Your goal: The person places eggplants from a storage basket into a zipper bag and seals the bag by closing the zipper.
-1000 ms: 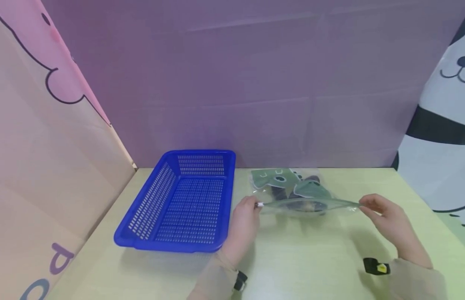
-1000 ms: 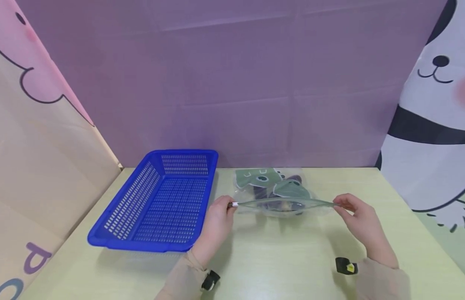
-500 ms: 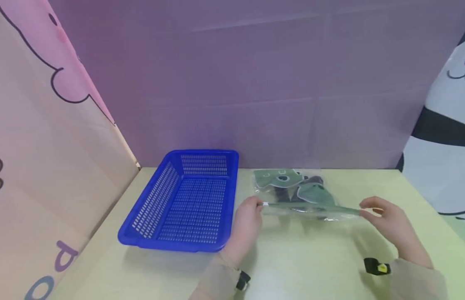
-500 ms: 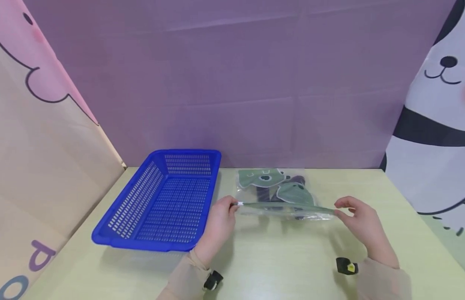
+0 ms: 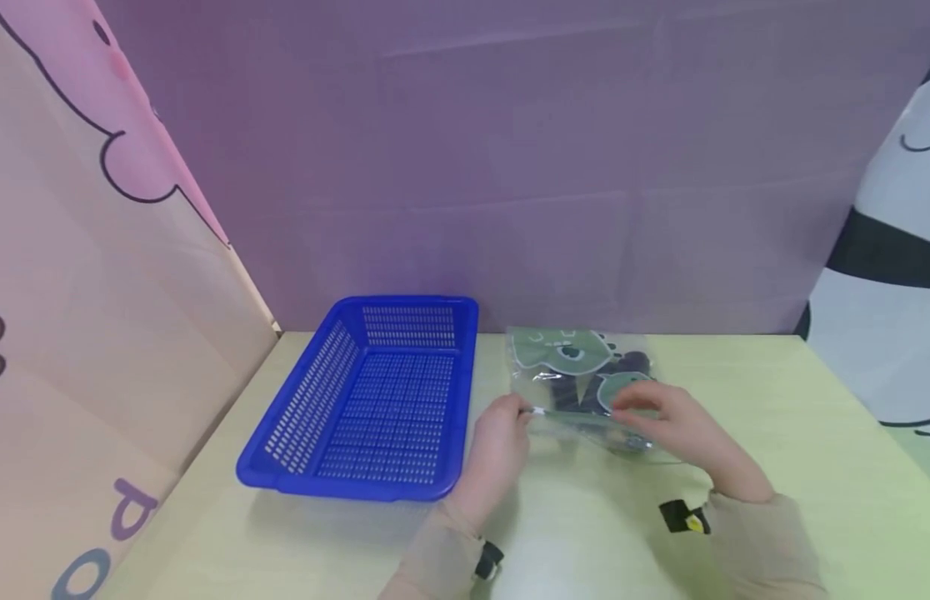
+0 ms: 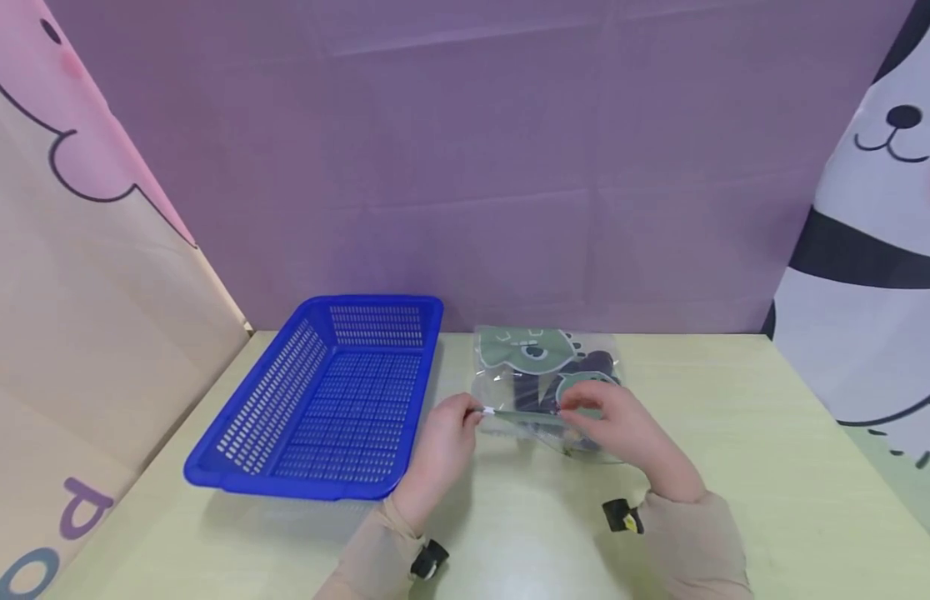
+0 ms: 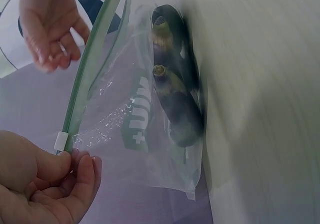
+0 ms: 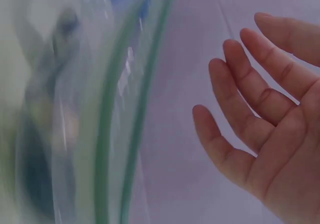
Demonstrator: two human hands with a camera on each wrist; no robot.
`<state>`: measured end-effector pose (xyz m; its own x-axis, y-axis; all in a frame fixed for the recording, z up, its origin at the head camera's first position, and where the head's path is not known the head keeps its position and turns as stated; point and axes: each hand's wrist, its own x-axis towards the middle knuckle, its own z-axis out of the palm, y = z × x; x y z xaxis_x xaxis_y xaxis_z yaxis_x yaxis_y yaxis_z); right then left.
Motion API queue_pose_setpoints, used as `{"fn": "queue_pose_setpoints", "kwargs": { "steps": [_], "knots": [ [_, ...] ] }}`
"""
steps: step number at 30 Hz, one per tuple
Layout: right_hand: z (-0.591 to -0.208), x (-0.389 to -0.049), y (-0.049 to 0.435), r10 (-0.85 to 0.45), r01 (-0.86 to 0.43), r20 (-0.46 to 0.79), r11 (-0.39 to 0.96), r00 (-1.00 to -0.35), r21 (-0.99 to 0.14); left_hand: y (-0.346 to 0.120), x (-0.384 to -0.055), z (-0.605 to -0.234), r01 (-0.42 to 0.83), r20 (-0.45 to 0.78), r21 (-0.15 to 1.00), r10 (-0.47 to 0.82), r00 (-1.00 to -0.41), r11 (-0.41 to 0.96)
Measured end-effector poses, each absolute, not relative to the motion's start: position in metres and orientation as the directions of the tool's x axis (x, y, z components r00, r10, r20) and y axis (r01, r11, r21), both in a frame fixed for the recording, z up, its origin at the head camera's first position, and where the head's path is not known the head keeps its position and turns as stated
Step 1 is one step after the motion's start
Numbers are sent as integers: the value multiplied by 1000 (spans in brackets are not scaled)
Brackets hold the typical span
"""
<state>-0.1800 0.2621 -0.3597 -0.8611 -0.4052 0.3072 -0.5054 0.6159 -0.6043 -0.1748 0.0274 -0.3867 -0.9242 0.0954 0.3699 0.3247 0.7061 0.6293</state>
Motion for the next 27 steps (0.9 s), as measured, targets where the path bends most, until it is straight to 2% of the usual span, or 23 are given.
{"fn": "queue_pose_setpoints", "kwargs": {
  "steps": [10, 16, 27],
  "knots": [
    [-366, -195, 209, -520, -607, 337, 536, -785, -587, 29, -174, -386, 351, 396, 626, 103, -912, 697],
    [-370, -201, 198, -533, -631, 347, 571, -772, -526, 29, -175, -388, 352, 390, 619, 113, -914, 702],
    [-368, -203, 190, -524, -617, 333, 602, -784, -507, 29, -176, -390, 387, 426, 609, 126, -896, 692]
  ]
}}
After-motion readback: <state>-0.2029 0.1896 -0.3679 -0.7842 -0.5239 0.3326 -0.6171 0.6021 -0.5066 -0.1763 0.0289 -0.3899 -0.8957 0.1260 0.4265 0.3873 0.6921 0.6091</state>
